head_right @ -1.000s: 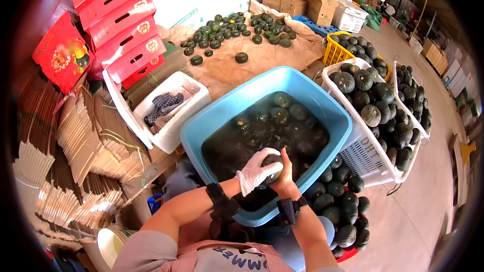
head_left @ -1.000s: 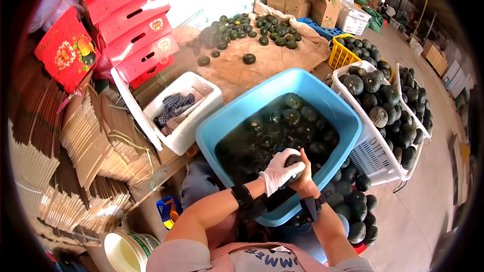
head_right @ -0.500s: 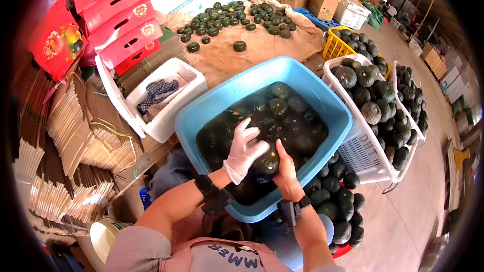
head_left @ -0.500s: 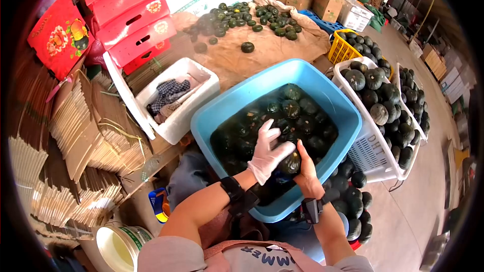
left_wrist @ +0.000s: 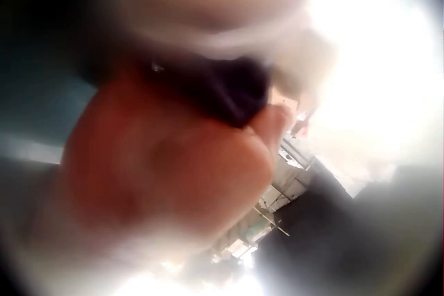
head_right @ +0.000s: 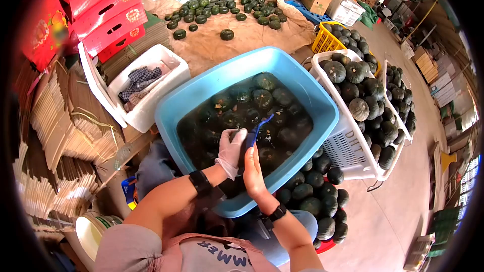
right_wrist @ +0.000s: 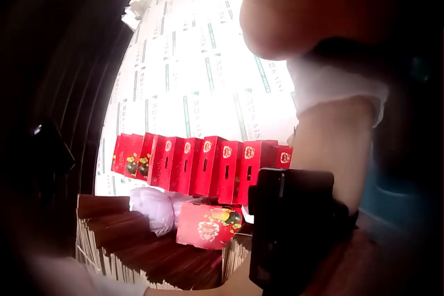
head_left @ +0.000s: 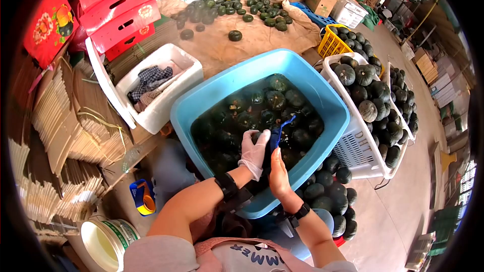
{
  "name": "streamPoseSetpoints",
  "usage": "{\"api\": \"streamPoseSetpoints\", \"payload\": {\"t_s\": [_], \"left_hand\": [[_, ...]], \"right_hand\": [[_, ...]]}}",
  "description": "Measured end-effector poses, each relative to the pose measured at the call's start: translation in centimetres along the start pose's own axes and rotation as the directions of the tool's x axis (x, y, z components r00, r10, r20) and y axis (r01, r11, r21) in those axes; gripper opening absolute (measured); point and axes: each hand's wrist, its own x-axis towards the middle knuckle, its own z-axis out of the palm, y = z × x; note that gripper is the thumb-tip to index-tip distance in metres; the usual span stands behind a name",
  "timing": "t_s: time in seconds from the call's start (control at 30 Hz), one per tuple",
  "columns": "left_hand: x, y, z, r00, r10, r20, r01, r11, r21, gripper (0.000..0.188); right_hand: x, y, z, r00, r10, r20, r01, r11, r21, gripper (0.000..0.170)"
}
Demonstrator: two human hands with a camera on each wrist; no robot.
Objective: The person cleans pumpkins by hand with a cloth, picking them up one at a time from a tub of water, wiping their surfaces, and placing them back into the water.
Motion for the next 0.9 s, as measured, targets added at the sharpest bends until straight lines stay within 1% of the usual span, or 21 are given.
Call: {"api": "streamPoseSetpoints", "payload": {"t_s": [0.03,0.1,0.13,0.17,0.2,0.27,0.3,0.33,0.37,0.43,0.47,0.5,0.57,0.63,0.7,0.73,0.77,0.8,0.83,0.87,0.9], "left_hand": [[-0.1,-0.5,-0.2,0.998,0.034,0.044,-0.034,0.999,-0.004,0.047],[-0.2,-2.2,-0.4,0.967,0.225,0.121,-0.247,0.944,0.218,0.045],[-1.1,-0.9,-0.6,0.936,0.305,0.176,-0.348,0.872,0.345,0.042],[-2.0,-0.3,-0.7,0.918,0.307,0.251,-0.38,0.863,0.333,0.041],[-3.1,0.0,-0.9,0.879,0.336,0.337,-0.448,0.824,0.347,0.039],[-5.1,1.9,-0.8,0.79,0.38,0.482,-0.572,0.74,0.354,0.04],[-5.3,3.6,-0.9,0.693,0.343,0.634,-0.657,0.662,0.36,0.041],[-4.4,3.6,-1.0,0.599,0.418,0.683,-0.757,0.573,0.314,0.041],[-3.6,3.9,-0.9,0.492,0.482,0.725,-0.842,0.474,0.257,0.041],[-2.4,4.4,-1.1,0.369,0.53,0.763,-0.912,0.363,0.189,0.045],[-1.8,4.8,-1.3,0.42,0.492,0.762,-0.896,0.357,0.264,0.048],[-1.3,5.1,-1.4,0.466,0.457,0.758,-0.879,0.339,0.336,0.05],[-1.0,5.6,-1.4,0.517,0.375,0.769,-0.853,0.153,0.499,0.058],[-0.9,5.0,-1.6,0.552,0.297,0.779,-0.831,0.118,0.543,0.067],[-0.2,4.0,-1.4,0.406,0.631,0.661,-0.873,0.482,0.075,0.078],[-0.5,4.1,-1.4,0.585,0.528,0.615,-0.678,0.734,0.015,0.087],[-1.6,4.4,-1.2,0.681,0.549,0.485,-0.654,0.753,0.066,0.086],[-1.8,4.1,-1.2,0.678,0.543,0.495,-0.651,0.757,0.061,0.086],[-1.8,3.9,-1.3,0.801,0.239,0.549,-0.282,0.959,-0.005,0.073],[-1.7,3.8,-1.4,0.785,-0.087,0.614,0.138,0.99,-0.037,0.061],[-1.5,3.8,-1.5,0.784,-0.088,0.615,0.137,0.99,-0.032,0.061]], "right_hand": [[-0.1,0.3,-0.1,1.0,0.019,-0.019,-0.019,1.0,-0.024,0.058],[0.4,0.7,-0.6,0.982,0.156,-0.105,-0.153,0.988,0.036,0.059],[1.2,0.8,-1.1,0.944,0.297,-0.14,-0.273,0.947,0.169,0.06],[2.1,1.0,-1.9,0.893,0.429,-0.134,-0.363,0.865,0.347,0.06],[3.1,1.4,-2.8,0.853,0.515,-0.078,-0.389,0.729,0.564,0.06],[4.3,1.0,-4.7,0.791,0.559,0.249,-0.55,0.472,0.689,0.062],[4.3,2.5,-5.5,0.729,0.531,0.432,-0.644,0.316,0.697,0.063],[3.9,5.7,-5.8,0.805,0.497,0.323,-0.546,0.409,0.731,0.065],[3.4,1.6,-5.0,0.752,0.529,0.394,-0.561,0.199,0.803,0.064],[2.8,-0.2,-4.1,0.854,0.457,0.248,-0.462,0.448,0.765,0.062],[2.9,-1.0,-3.7,0.8,0.51,0.315,-0.502,0.282,0.817,0.062],[2.8,-1.3,-3.1,0.839,0.465,0.283,-0.456,0.317,0.832,0.058],[2.4,-2.7,-1.5,0.852,0.485,0.195,-0.417,0.407,0.813,0.059],[2.0,-2.1,-1.9,0.859,0.464,0.219,-0.406,0.353,0.843,0.051],[2.0,-1.3,-2.7,0.877,0.479,0.038,-0.375,0.633,0.678,0.047],[2.1,-2.0,-3.1,0.874,0.484,0.045,-0.372,0.604,0.705,0.045],[2.1,-2.2,-3.4,0.878,0.474,0.058,-0.364,0.586,0.724,0.043],[2.2,-2.2,-3.7,0.882,0.465,0.074,-0.363,0.57,0.737,0.039],[2.4,-2.3,-3.9,0.886,0.454,0.094,-0.364,0.556,0.747,0.036],[2.5,-2.0,-4.2,0.887,0.453,0.091,-0.361,0.557,0.748,0.036],[2.7,-1.5,-4.4,0.94,0.338,-0.046,-0.264,0.808,0.526,0.036]]}}
